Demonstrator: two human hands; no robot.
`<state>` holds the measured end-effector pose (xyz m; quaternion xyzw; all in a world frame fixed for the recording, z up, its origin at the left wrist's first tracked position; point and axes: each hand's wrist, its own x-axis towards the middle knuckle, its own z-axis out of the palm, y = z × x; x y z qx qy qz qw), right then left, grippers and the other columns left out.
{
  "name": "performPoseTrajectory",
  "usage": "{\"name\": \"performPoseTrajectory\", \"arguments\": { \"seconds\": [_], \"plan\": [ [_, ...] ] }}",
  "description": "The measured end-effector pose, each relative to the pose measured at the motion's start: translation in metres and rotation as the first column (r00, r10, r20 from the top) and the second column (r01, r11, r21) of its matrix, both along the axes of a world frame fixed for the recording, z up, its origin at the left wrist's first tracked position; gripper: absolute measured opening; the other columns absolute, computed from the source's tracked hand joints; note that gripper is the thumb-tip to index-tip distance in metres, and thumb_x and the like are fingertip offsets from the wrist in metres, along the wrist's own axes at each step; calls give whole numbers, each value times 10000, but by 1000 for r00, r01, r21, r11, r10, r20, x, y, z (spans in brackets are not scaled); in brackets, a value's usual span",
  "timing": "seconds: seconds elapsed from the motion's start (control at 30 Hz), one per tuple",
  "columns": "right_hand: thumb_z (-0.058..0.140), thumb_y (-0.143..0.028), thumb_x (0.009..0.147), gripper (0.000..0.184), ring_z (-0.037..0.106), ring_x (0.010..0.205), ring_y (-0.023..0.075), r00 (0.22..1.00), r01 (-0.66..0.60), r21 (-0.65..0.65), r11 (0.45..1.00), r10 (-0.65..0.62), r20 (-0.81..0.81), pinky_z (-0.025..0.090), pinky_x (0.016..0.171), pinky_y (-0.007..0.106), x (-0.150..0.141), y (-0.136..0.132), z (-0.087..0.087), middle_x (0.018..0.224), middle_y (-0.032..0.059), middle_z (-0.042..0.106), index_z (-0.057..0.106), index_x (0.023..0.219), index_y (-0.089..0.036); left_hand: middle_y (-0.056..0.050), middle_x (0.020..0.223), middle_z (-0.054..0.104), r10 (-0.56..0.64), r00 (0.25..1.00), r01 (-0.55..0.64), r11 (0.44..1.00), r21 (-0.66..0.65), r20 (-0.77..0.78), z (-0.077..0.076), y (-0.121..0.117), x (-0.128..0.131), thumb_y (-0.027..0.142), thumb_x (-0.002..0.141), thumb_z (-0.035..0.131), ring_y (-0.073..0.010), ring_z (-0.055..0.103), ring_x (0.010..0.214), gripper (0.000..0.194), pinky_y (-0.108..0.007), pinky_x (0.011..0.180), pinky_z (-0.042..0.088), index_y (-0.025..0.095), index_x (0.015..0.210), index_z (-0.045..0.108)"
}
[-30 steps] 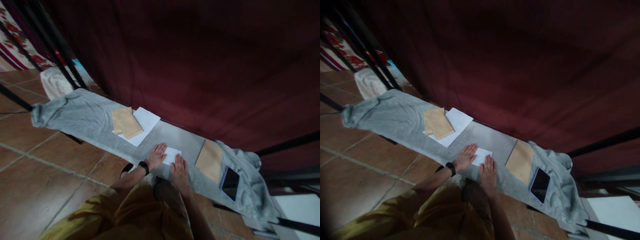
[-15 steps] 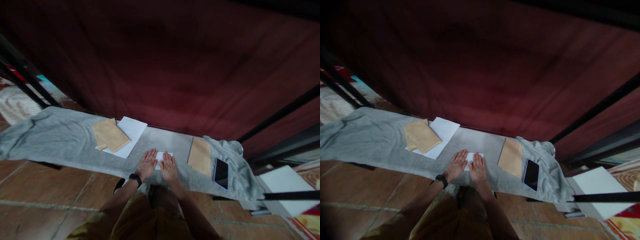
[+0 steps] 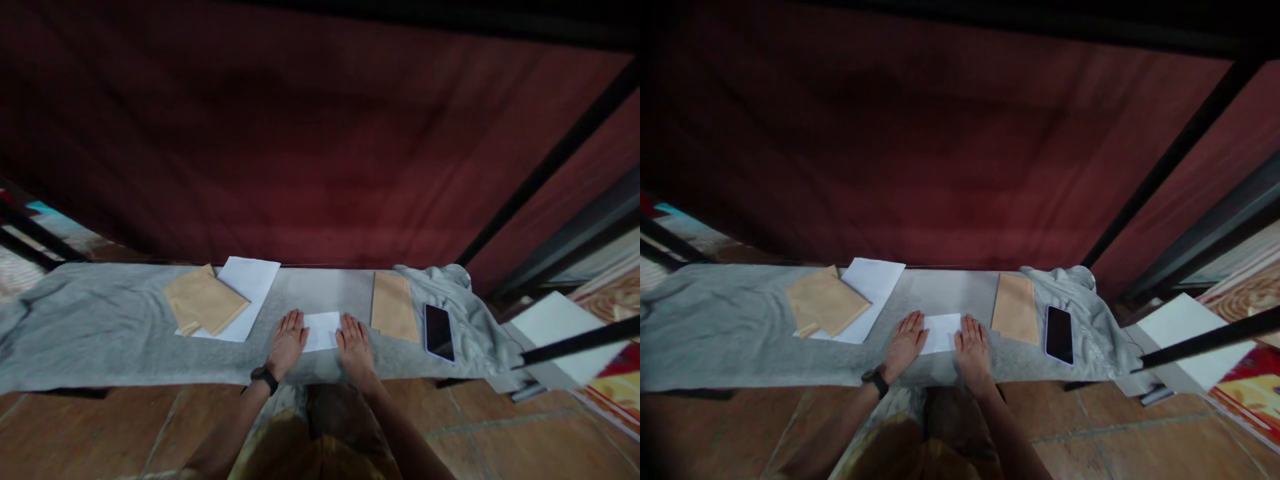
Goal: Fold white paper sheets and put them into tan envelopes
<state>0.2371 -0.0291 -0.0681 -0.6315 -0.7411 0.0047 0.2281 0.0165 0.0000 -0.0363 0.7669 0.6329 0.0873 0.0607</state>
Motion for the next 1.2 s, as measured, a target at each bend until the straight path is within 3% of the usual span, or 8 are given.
{"name": "performPoseTrajectory", "arguments": {
  "seconds": [0.1,0.33,0.53,0.7,0.8,0.93,1.03,1.2],
  "plan": [
    [281,-281,1059,515,485,1401,236,997,52,6,999,-51,-52,337,1187,417,2,-1,1,1503,144,551,503,1478,-80,-144,1479,548,-47,998,50,996,-70,42,15,16,4,259,998,405,-258,481,1382,470,-389,1189,309,134,1436,519],
    [300,-236,1048,483,529,1342,228,994,52,46,998,-48,-94,381,1158,405,4,-1,0,1452,132,600,544,1442,-99,-97,1220,649,-44,995,59,984,-167,90,37,44,7,207,822,668,-262,574,1185,342,-375,1047,404,196,1162,638],
    [300,-249,1053,475,568,1288,239,989,52,45,998,-45,-144,404,1142,420,5,0,-1,1420,135,624,566,1418,-103,-70,1118,656,-1,993,25,979,-201,119,43,41,7,255,756,750,-264,586,1107,311,-364,966,413,200,1035,624],
    [290,-286,1054,487,577,1280,241,972,55,19,998,-49,-230,410,1140,423,5,0,0,1419,134,624,571,1414,-115,-6,816,662,19,984,19,976,-216,176,47,33,9,213,745,745,-219,633,850,150,-309,794,452,197,779,599],
    [274,-320,1051,508,558,1312,241,943,72,15,997,-63,-326,412,1144,431,6,-1,-2,1422,128,622,566,1423,-136,-10,832,663,24,972,8,991,-136,233,63,31,9,196,855,616,-202,632,840,54,-305,796,462,204,807,593],
    [273,-384,1043,534,552,1334,234,876,98,8,995,-82,-475,434,1138,441,9,1,-6,1431,124,615,552,1441,-164,-47,1020,655,-81,952,46,991,123,295,85,25,4,142,890,507,-232,593,1042,120,-362,951,443,223,935,584],
    [270,-404,1040,549,548,1346,240,830,112,-3,994,-95,-549,435,1142,448,11,6,-9,1434,139,610,564,1426,-147,-48,1032,655,-193,938,141,971,193,287,77,9,0,51,810,483,-239,590,1040,237,-382,959,455,230,934,579],
    [315,-300,1015,488,538,1362,226,858,61,57,997,-23,-513,448,1136,426,1,13,-4,1460,126,589,590,1397,-169,-49,1144,692,-203,942,214,977,-14,268,34,-24,-6,-7,756,439,-221,595,1167,414,-410,1107,409,240,1032,627]
  ]
}}
